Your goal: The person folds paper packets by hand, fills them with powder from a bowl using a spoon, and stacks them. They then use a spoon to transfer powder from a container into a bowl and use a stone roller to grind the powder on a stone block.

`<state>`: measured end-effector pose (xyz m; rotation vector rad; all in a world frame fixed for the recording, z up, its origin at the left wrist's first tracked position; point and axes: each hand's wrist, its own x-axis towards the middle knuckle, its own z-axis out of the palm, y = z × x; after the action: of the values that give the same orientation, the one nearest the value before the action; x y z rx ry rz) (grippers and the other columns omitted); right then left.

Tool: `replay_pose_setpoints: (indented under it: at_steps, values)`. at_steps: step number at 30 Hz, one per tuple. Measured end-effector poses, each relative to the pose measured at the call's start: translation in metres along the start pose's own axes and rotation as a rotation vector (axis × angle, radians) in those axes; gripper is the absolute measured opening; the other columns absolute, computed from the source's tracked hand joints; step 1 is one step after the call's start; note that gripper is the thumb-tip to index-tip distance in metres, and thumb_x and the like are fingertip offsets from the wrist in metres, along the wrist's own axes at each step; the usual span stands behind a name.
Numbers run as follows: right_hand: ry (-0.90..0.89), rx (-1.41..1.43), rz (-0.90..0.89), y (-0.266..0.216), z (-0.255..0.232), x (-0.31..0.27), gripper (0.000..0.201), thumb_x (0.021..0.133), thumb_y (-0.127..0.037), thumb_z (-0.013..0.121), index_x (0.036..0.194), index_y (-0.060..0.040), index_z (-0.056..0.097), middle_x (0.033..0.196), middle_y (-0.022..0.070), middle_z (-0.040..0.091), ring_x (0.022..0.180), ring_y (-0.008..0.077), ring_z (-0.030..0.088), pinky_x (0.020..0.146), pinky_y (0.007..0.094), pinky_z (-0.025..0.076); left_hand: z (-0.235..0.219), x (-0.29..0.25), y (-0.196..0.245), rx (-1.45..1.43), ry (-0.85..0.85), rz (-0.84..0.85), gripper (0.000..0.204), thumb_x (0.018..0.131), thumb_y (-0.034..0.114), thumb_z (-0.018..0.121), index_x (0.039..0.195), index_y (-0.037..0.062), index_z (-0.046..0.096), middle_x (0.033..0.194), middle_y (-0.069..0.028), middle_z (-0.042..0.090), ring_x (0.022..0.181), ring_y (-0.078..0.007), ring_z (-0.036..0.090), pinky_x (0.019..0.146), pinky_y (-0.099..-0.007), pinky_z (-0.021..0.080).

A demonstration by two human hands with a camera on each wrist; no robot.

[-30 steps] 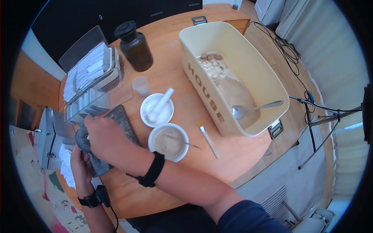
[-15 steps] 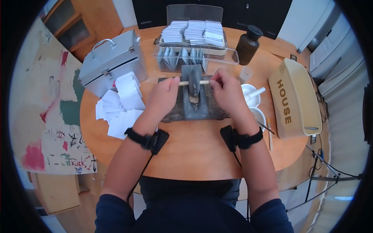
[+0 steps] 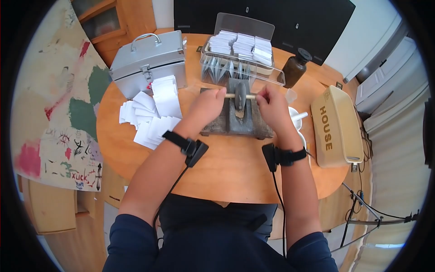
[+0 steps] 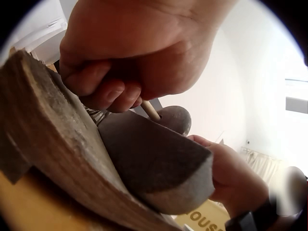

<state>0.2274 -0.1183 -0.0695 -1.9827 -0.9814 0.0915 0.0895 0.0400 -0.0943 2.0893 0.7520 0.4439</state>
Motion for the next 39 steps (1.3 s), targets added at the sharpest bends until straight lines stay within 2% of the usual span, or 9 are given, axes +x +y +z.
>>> replay_pose_setpoints:
  at_steps: [13,15,17,19,23,28,30,33,39]
  values:
    - [-0.042,0.051,-0.02,0.006,-0.005,-0.008,0.011,0.087,-0.009,0.062,0.085,0.0004,0.058,0.072,0.0155,0.063,0.068,0.0293,0.061,0.064,0.0397,0.048,-0.003,-0.012,0.01,0.092,-0.008,0.06,0.048,0.101,0.039,0.038,0.09,-0.0004,0.062,0.09,-0.0246,0.065,0.089,-0.0443,0.06,0.078,-0.0493,0.047]
    - [0.023,-0.002,-0.011,0.011,0.005,-0.005,0.01,0.089,-0.005,0.063,0.086,-0.0005,0.055,0.069,0.0062,0.06,0.064,0.0144,0.056,0.06,0.0301,0.046,-0.001,-0.012,0.014,0.109,0.031,0.053,0.047,0.101,0.039,0.038,0.09,0.0,0.062,0.091,-0.0242,0.065,0.091,-0.0441,0.061,0.079,-0.0492,0.047]
    - [0.043,0.013,-0.021,0.01,0.008,0.001,0.009,0.089,-0.004,0.063,0.085,-0.0002,0.055,0.068,0.0066,0.059,0.063,0.0145,0.056,0.059,0.0301,0.045,-0.004,-0.004,0.014,0.121,0.014,-0.01,0.047,0.101,0.038,0.038,0.089,-0.0005,0.062,0.09,-0.0242,0.065,0.09,-0.0443,0.06,0.078,-0.0496,0.047]
    - [-0.013,0.016,0.025,0.006,0.002,0.001,0.008,0.086,-0.007,0.062,0.085,-0.0009,0.057,0.076,0.0178,0.063,0.073,0.033,0.062,0.067,0.0406,0.049,-0.001,0.006,0.006,0.06,-0.013,0.029,0.047,0.101,0.038,0.039,0.087,-0.0013,0.061,0.088,-0.025,0.064,0.088,-0.0448,0.06,0.077,-0.0497,0.047]
    - [-0.035,0.068,-0.046,0.006,-0.003,-0.017,0.008,0.088,-0.003,0.063,0.084,-0.0006,0.056,0.069,0.0082,0.06,0.065,0.0151,0.058,0.061,0.0307,0.046,-0.005,-0.011,0.006,0.091,-0.021,0.104,0.048,0.101,0.038,0.04,0.087,-0.0025,0.061,0.086,-0.026,0.063,0.086,-0.0448,0.06,0.076,-0.0495,0.047]
    - [0.044,-0.007,-0.077,0.007,0.006,0.003,0.01,0.088,-0.007,0.062,0.083,-0.0006,0.056,0.069,0.0089,0.059,0.068,0.0172,0.059,0.062,0.0319,0.047,0.007,0.003,-0.001,-0.003,-0.006,0.02,0.048,0.101,0.039,0.042,0.088,-0.0033,0.061,0.088,-0.0261,0.064,0.088,-0.0441,0.061,0.078,-0.0482,0.048]
    - [0.008,-0.009,-0.065,0.022,0.005,-0.001,0.009,0.086,-0.01,0.063,0.085,-0.0024,0.058,0.074,0.0178,0.062,0.07,0.0351,0.061,0.065,0.0416,0.048,0.006,-0.006,-0.004,-0.02,0.001,0.055,0.049,0.101,0.039,0.041,0.088,-0.0028,0.062,0.09,-0.0259,0.065,0.09,-0.0441,0.062,0.079,-0.0484,0.048]
    - [-0.05,0.126,-0.013,0.028,0.003,-0.012,0.009,0.086,-0.007,0.063,0.084,-0.0009,0.056,0.07,0.0128,0.061,0.067,0.0237,0.061,0.064,0.036,0.049,0.003,-0.02,0.0,0.09,0.015,0.089,0.049,0.101,0.039,0.039,0.09,-0.0015,0.064,0.091,-0.0254,0.066,0.092,-0.044,0.062,0.08,-0.0498,0.048]
    - [0.024,0.033,-0.001,0.016,0.008,-0.001,0.01,0.087,-0.007,0.063,0.084,-0.0013,0.056,0.07,0.0129,0.06,0.067,0.0236,0.061,0.064,0.0353,0.048,-0.003,-0.007,0.011,0.014,-0.035,-0.038,0.049,0.101,0.04,0.039,0.089,-0.0007,0.063,0.089,-0.0255,0.066,0.09,-0.0441,0.062,0.08,-0.0509,0.047]
